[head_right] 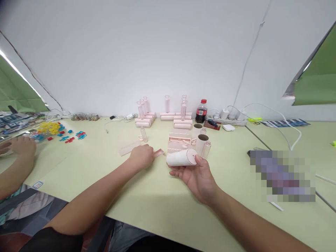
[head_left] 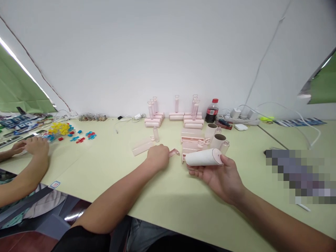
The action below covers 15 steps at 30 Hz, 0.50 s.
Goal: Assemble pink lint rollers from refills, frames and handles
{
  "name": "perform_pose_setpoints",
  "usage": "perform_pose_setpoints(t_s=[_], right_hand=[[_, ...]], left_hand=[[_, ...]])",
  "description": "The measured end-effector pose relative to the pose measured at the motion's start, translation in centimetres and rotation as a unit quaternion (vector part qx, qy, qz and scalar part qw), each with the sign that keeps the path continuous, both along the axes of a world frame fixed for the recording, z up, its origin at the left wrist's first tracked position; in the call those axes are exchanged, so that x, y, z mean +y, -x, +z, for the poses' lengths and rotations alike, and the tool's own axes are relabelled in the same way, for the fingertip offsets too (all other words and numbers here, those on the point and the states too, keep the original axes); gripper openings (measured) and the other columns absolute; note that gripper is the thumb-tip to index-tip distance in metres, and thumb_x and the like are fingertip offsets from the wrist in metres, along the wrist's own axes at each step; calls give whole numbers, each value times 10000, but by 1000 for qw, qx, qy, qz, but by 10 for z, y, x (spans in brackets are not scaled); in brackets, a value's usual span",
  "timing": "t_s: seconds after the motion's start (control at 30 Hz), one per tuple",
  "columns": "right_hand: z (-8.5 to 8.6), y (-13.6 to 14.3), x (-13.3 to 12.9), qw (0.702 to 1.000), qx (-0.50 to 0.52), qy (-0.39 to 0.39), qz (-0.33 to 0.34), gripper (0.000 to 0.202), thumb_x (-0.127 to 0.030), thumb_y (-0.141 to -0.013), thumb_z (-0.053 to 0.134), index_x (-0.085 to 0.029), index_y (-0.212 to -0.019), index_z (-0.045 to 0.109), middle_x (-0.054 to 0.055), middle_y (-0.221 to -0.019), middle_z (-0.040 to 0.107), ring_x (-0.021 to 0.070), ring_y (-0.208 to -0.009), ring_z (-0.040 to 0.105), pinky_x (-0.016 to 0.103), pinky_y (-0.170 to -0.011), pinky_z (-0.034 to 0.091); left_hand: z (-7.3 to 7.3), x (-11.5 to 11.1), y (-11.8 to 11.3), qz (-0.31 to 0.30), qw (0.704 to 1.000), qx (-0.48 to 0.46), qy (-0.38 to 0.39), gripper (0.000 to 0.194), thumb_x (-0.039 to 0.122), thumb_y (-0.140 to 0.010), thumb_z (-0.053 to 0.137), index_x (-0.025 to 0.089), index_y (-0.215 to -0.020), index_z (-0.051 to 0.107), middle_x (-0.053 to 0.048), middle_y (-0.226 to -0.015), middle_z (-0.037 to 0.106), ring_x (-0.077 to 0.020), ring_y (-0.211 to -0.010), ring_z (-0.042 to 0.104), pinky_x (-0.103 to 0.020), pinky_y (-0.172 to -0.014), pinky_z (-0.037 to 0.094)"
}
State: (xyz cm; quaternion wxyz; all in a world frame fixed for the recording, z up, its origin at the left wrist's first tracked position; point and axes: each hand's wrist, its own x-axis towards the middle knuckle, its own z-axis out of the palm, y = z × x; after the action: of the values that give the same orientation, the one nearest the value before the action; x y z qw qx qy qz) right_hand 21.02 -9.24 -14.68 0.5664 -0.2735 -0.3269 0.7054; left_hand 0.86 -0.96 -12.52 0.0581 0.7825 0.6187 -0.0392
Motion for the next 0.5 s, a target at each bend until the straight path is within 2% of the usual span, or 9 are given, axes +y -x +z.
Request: perform_pose_setpoints(t_s=[0.1, 0.17, 0.23, 0.3, 0.37, 0.43, 0.5], right_hand=[[1, -1, 1, 998, 17, 35, 44, 567, -607, -870, 425, -171, -1197, 582, 170, -1125, 703, 308, -955, 677, 475, -851, 511], [4, -3, 2, 992, 18, 68, 101, 652, -652, -882, 360, -130, -1201, 586, 188, -1091, 711, 293, -910, 695, 444, -835, 524], [6, -5, 3, 984, 5, 96, 149, 740, -691, -887, 298, -87, -1201, 587, 214, -1056, 714, 287, -861, 711, 422, -802, 537], [8, -6, 4, 979, -8, 115, 170, 768, -696, -903, 247, -80, -1223, 575, 222, -1055, 714, 284, -837, 723, 413, -775, 546], [8, -6, 4, 976, -12, 127, 175, 761, -689, -917, 220, -92, -1244, 562, 209, -1041, 720, 280, -821, 731, 405, -755, 553], [9, -4, 3, 975, -13, 132, 180, 766, -693, -919, 217, -93, -1262, 548, 197, -1008, 728, 274, -807, 736, 390, -740, 558], [9, -2, 1, 974, -17, 128, 188, 776, -699, -918, 213, -97, -1300, 522, 189, -989, 732, 262, -779, 739, 374, -720, 563]], left_hand=[[5, -1, 7, -4, 999, -32, 37, 95, 220, -751, 588, 151, -803, 627, -131, -822, 689, -278, -792, 676, -343, -686, 506], [7, -1, 14, -15, 997, -65, 49, 127, 240, -746, 582, 177, -856, 596, -101, -848, 692, -240, -745, 663, -306, -630, 490], [9, -3, 18, -15, 983, -157, 91, 176, 262, -768, 557, 201, -933, 545, -53, -796, 667, -196, -650, 628, -274, -554, 459], [12, -8, 15, 2, 936, -313, 160, 182, 306, -805, 531, 224, -959, 479, 17, -666, 579, -151, -532, 549, -239, -474, 407], [15, -17, 5, 27, 856, -472, 211, 190, 385, -843, 507, 238, -928, 423, 58, -615, 484, -121, -478, 473, -211, -424, 353], [19, -28, -10, 48, 795, -564, 220, 244, 473, -874, 459, 238, -879, 395, 57, -646, 463, -106, -479, 446, -203, -411, 336], [20, -37, -23, 58, 763, -608, 213, 269, 495, -889, 433, 232, -853, 396, 49, -672, 471, -102, -499, 445, -208, -428, 350]])
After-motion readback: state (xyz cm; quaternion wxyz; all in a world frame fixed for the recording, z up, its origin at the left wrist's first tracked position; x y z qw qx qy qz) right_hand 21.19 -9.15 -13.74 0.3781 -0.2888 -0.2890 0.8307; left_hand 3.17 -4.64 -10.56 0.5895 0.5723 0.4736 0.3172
